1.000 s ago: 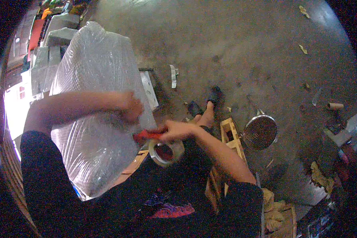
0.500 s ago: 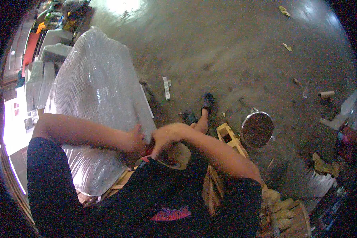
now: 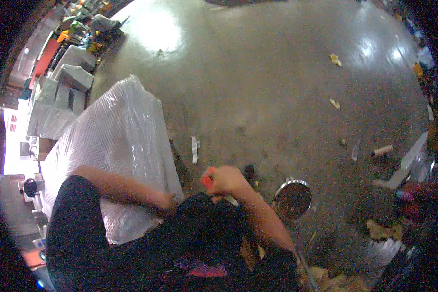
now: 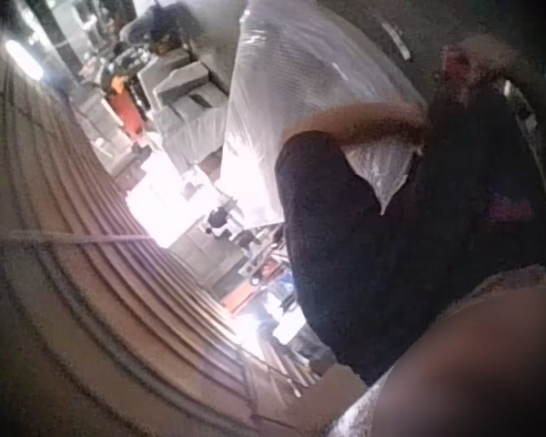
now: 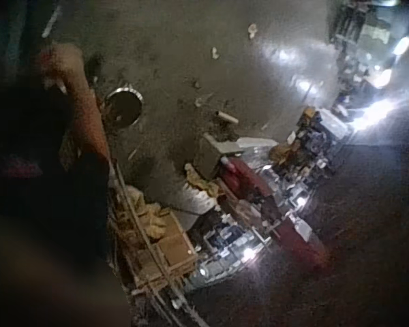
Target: The person wraps a large rectangular item on a wooden pallet with bubble wrap and secures it using a handheld tape dispenser. The person repeatedly applies tape along the edges and corners to hold the bubble wrap in place.
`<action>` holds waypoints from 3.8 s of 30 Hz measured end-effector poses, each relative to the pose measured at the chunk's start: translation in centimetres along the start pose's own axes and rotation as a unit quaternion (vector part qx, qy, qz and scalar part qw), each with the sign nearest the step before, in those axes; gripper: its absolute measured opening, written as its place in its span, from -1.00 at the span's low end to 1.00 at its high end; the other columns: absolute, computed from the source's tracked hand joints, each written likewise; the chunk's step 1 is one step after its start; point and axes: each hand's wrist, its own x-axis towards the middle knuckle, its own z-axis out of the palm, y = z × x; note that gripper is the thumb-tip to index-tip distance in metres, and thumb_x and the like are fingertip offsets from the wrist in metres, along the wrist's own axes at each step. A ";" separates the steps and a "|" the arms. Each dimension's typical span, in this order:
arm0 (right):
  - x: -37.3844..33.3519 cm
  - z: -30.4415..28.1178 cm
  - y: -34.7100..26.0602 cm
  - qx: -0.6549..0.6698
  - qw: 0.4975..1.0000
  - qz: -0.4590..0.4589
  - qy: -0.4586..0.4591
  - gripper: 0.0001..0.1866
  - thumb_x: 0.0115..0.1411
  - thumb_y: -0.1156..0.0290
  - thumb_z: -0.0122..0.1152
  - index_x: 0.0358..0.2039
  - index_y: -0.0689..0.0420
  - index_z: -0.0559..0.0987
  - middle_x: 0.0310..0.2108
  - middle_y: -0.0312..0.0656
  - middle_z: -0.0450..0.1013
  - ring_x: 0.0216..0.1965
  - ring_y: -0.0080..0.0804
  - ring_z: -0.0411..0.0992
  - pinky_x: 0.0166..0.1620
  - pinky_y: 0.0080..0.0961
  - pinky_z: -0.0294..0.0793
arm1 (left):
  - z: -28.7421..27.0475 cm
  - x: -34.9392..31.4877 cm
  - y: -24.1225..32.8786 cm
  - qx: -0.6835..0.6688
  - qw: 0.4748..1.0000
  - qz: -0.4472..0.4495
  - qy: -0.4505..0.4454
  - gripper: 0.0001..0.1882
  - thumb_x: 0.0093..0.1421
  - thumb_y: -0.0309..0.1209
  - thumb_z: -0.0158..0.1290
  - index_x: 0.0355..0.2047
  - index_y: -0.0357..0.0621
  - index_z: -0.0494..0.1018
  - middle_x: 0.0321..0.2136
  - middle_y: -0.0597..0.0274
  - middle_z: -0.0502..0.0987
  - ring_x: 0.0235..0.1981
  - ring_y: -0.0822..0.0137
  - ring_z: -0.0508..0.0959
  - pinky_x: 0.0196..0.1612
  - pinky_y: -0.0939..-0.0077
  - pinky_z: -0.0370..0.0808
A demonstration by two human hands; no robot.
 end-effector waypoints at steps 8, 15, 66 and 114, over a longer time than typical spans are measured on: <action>-3.9 -0.8 6.9 0.031 0.997 0.065 -0.003 -0.30 -0.07 -0.27 0.32 0.01 -0.11 0.60 -0.14 -0.06 0.60 -0.10 0.00 0.57 -0.02 -0.09 0.52 | -1.1 1.9 -7.0 -0.221 0.953 -0.100 0.182 -0.35 0.03 0.11 0.17 0.05 0.02 0.49 0.07 0.10 0.51 0.12 0.01 0.46 0.13 -0.22 0.24; -6.6 -2.8 10.4 0.096 0.987 0.119 0.040 -0.24 -0.07 -0.20 0.33 0.14 -0.16 0.50 -0.11 -0.06 0.59 -0.06 0.05 0.53 -0.02 -0.09 0.50 | -1.2 1.7 -16.0 -0.459 0.763 -0.234 0.391 -0.41 0.01 0.06 0.19 -0.03 -0.01 0.55 0.01 0.08 0.55 0.06 0.01 0.51 0.08 -0.13 0.33; 54.3 -67.4 -2.9 -0.458 0.830 -0.255 -0.192 -0.10 -0.16 -0.19 0.43 0.26 -0.32 0.42 -0.15 -0.07 0.61 -0.10 -0.02 0.58 -0.03 -0.16 0.54 | -7.1 -26.6 -33.8 -0.465 -0.114 -0.805 0.350 -0.19 0.23 0.06 0.03 0.35 -0.18 0.16 0.40 -0.13 0.03 0.42 -0.12 0.03 0.41 -0.10 -0.05; 111.0 -15.2 -102.3 -0.441 0.461 -0.673 -0.376 -0.08 -0.17 -0.01 0.45 0.30 -0.30 0.37 -0.23 -0.08 0.57 -0.21 -0.04 0.58 -0.13 -0.15 0.57 | 47.9 -31.6 -50.1 -0.558 -0.416 -0.698 -0.169 -0.23 0.37 0.04 -0.24 0.41 -0.24 0.03 0.44 0.00 0.01 0.42 -0.06 0.09 0.39 -0.11 -0.06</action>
